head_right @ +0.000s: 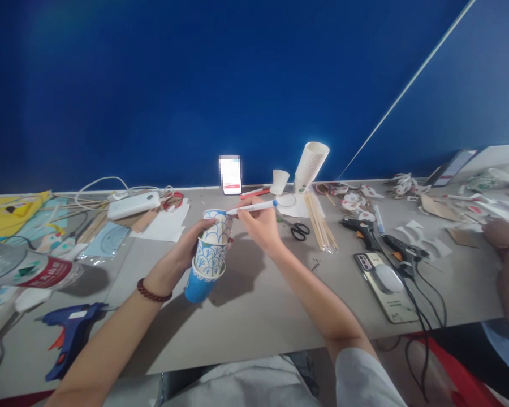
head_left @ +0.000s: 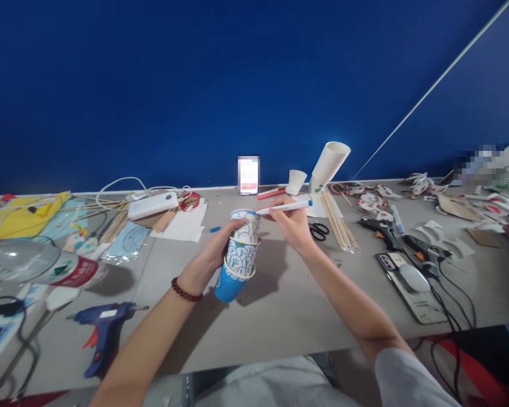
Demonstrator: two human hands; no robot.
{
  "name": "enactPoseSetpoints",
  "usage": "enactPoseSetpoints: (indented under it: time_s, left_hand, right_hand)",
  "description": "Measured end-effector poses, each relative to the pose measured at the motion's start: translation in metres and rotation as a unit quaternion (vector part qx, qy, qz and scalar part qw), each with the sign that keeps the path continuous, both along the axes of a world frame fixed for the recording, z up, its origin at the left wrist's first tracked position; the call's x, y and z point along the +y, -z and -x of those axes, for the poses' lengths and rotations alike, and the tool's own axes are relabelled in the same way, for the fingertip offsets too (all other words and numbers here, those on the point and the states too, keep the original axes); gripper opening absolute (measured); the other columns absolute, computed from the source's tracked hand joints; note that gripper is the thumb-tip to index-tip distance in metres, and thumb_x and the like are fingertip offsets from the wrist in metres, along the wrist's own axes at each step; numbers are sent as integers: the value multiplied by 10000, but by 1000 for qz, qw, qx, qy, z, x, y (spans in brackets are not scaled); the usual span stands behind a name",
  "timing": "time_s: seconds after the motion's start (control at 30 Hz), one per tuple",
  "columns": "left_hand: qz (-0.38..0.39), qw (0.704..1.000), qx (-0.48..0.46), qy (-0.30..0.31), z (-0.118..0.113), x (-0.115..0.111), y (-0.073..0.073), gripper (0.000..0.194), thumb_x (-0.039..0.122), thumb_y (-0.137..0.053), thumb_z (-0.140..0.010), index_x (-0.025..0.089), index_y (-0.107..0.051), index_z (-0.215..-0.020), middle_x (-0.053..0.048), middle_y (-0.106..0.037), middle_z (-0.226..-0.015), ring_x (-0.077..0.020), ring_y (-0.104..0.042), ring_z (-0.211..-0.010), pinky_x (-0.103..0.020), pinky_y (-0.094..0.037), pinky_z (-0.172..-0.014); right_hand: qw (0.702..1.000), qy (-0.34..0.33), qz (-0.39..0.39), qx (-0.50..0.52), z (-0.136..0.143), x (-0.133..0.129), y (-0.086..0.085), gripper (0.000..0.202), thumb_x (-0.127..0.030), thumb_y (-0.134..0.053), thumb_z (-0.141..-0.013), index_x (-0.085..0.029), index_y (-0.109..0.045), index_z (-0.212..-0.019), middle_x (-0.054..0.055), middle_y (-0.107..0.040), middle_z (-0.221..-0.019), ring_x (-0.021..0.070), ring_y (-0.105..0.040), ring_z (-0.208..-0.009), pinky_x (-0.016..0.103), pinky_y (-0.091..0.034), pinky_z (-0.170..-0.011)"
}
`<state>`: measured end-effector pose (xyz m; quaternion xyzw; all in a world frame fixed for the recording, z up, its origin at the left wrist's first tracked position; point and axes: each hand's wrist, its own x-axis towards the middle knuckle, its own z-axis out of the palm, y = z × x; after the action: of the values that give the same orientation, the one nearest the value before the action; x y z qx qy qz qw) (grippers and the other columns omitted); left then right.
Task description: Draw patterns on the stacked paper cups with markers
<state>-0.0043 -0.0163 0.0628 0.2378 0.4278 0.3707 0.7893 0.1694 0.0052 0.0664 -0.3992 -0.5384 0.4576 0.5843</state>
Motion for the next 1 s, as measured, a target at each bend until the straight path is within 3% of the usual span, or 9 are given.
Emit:
enactPoseSetpoints:
  time_s: [1.0]
  left_hand:
    - [-1,1000,4,12,2,-1,-1,300,347,-595,-844,89,-728,-920,-125,-746,-724,-222,-718,-684,-279,-567,-629]
  right_hand:
    - [999,14,22,23,2,-2,-5,67,-174,-611,-701,-225,-605,-658,-16,-635,-693,164,-685,-720,339,-597,-720]
